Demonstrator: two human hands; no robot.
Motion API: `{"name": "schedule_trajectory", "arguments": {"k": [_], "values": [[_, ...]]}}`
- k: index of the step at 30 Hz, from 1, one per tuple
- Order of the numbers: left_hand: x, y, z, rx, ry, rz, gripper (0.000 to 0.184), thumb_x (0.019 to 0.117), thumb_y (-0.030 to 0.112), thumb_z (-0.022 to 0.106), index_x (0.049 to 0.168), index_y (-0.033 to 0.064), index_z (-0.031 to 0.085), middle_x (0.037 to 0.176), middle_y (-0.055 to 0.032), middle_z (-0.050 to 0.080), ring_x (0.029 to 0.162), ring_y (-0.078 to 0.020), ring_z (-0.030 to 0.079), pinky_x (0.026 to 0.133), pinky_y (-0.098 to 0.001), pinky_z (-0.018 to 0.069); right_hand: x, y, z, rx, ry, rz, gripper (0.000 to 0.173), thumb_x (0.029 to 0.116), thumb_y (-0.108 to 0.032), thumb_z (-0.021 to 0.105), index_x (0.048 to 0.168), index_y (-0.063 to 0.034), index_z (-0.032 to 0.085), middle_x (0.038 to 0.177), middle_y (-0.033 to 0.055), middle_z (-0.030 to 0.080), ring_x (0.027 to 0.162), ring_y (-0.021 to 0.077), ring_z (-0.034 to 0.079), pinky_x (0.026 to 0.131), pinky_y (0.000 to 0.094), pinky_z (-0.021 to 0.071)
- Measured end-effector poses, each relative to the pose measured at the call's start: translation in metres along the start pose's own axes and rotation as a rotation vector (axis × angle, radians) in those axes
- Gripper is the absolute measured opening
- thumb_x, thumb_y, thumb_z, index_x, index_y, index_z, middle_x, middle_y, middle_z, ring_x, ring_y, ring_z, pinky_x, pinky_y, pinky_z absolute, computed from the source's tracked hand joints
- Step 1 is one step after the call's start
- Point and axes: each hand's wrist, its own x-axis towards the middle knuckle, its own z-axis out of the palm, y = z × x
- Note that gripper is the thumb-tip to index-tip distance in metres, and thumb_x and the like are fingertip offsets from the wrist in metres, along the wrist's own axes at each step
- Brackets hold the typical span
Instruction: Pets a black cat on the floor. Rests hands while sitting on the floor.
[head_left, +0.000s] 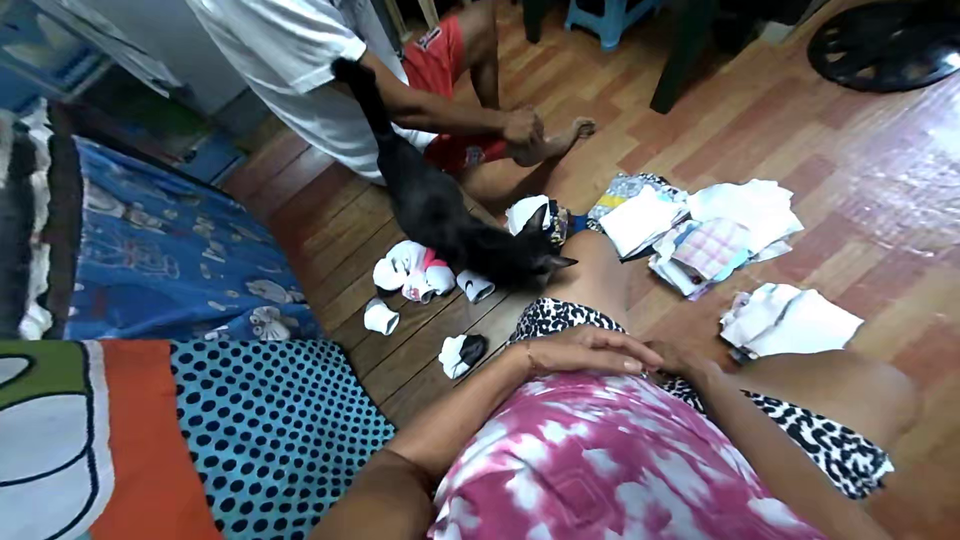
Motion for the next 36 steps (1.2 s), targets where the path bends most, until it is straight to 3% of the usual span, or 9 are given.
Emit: {"name": "schedule_trajectory", "arguments": {"k": [7, 11, 16, 18, 20, 23, 26, 30, 36], "values": [[-0.071, -0.030, -0.031, -0.151, 0.519, -0.066, 0.027, 0.1005, 0.017, 0.045, 0.103, 0.0021, 0.068, 0.105, -0.0059, 0.074, 0.102, -0.0163, 0.070, 0.095, -0.0342, 0.0560, 0.030, 0.022, 0.013, 0.040, 0.070, 0.071, 0.040, 0.1107, -0.021, 0.043, 0.131, 0.0090, 0.060, 0.130, 0.0350, 0.059, 0.125, 0.0487, 0.057, 0.105, 0.0654, 0.0398], [-0.111, -0.031, -0.061, -0.168, 1.062, -0.115, 0.035, 0.1106, 0.016, 0.034, 0.123, -0.0046, 0.060, 0.102, -0.0085, 0.071, 0.094, -0.0168, 0.069, 0.089, -0.0342, 0.0562, 0.036, 0.026, 0.014, 0.048, 0.072, 0.060, 0.039, 0.1106, -0.021, 0.043, 0.129, 0.0090, 0.060, 0.127, 0.0345, 0.061, 0.121, 0.0480, 0.058, 0.103, 0.0642, 0.0418], [-0.124, -0.023, -0.107, -0.590, 1.585, 0.168, 0.037, 0.1103, 0.027, 0.037, 0.138, 0.0051, 0.050, 0.118, -0.0110, 0.064, 0.098, -0.0205, 0.067, 0.088, -0.0374, 0.0555, 0.041, 0.030, 0.017, 0.039, 0.063, 0.060, 0.040, 0.1109, -0.023, 0.042, 0.129, 0.0072, 0.061, 0.127, 0.0336, 0.062, 0.121, 0.0472, 0.059, 0.103, 0.0639, 0.0423], [-0.117, -0.004, -0.089, -0.381, 1.560, 0.017, 0.033, 0.1099, 0.023, 0.038, 0.133, 0.0052, 0.054, 0.097, -0.0069, 0.063, 0.078, -0.0137, 0.063, 0.072, -0.0294, 0.0541, 0.041, 0.029, 0.017, 0.030, 0.059, 0.059, 0.042, 0.1113, -0.024, 0.041, 0.130, 0.0073, 0.061, 0.130, 0.0332, 0.061, 0.124, 0.0469, 0.058, 0.105, 0.0639, 0.0408], [-0.120, 0.017, -0.062, 0.202, 1.308, -0.190, 0.037, 0.1075, 0.018, 0.048, 0.142, 0.0062, 0.053, 0.084, -0.0083, 0.067, 0.066, -0.0131, 0.063, 0.063, -0.0278, 0.0547, 0.043, 0.032, 0.018, 0.030, 0.071, 0.051, 0.042, 0.1113, -0.024, 0.041, 0.129, 0.0077, 0.062, 0.130, 0.0332, 0.061, 0.125, 0.0471, 0.057, 0.106, 0.0644, 0.0405], [-0.126, 0.061, -0.042, 0.772, 0.975, -0.602, 0.080, 0.1046, 0.041, 0.056, 0.165, 0.0144, 0.012, 0.095, -0.0166, 0.071, 0.079, -0.0261, 0.071, 0.080, -0.0467, 0.0590, 0.042, 0.031, 0.020, 0.075, 0.081, 0.044, 0.041, 0.1111, -0.023, 0.041, 0.128, 0.0088, 0.062, 0.128, 0.0342, 0.061, 0.123, 0.0476, 0.058, 0.105, 0.0646, 0.0412], [-0.126, 0.083, -0.054, 0.838, 1.021, -0.690, 0.080, 0.1074, 0.038, 0.051, 0.166, 0.0160, 0.001, 0.089, -0.0147, 0.071, 0.071, -0.0222, 0.069, 0.072, -0.0421, 0.0591, 0.046, 0.033, 0.022, 0.092, 0.113, 0.023, 0.041, 0.1110, -0.023, 0.042, 0.126, 0.0102, 0.062, 0.125, 0.0351, 0.062, 0.119, 0.0479, 0.059, 0.102, 0.0645, 0.0421], [-0.119, 0.093, -0.071, 0.891, 1.128, -0.640, 0.069, 0.1103, 0.033, 0.042, 0.165, 0.0109, 0.008, 0.080, -0.0159, 0.068, 0.061, -0.0238, 0.065, 0.065, -0.0429, 0.0575, 0.029, 0.018, 0.013, -0.013, 0.053, 0.024, 0.043, 0.1122, -0.021, 0.037, 0.131, 0.0113, 0.059, 0.135, 0.0349, 0.057, 0.131, 0.0477, 0.053, 0.110, 0.0625, 0.0376], [-0.104, 0.102, -0.070, 0.860, 1.061, -0.660, 0.066, 0.1109, 0.033, 0.042, 0.165, 0.0089, 0.012, 0.083, -0.0153, 0.067, 0.060, -0.0216, 0.061, 0.064, -0.0393, 0.0553, 0.038, 0.025, 0.018, 0.020, 0.093, 0.035, 0.042, 0.1115, -0.021, 0.040, 0.129, 0.0111, 0.060, 0.133, 0.0353, 0.059, 0.129, 0.0478, 0.055, 0.108, 0.0636, 0.0388]]}}
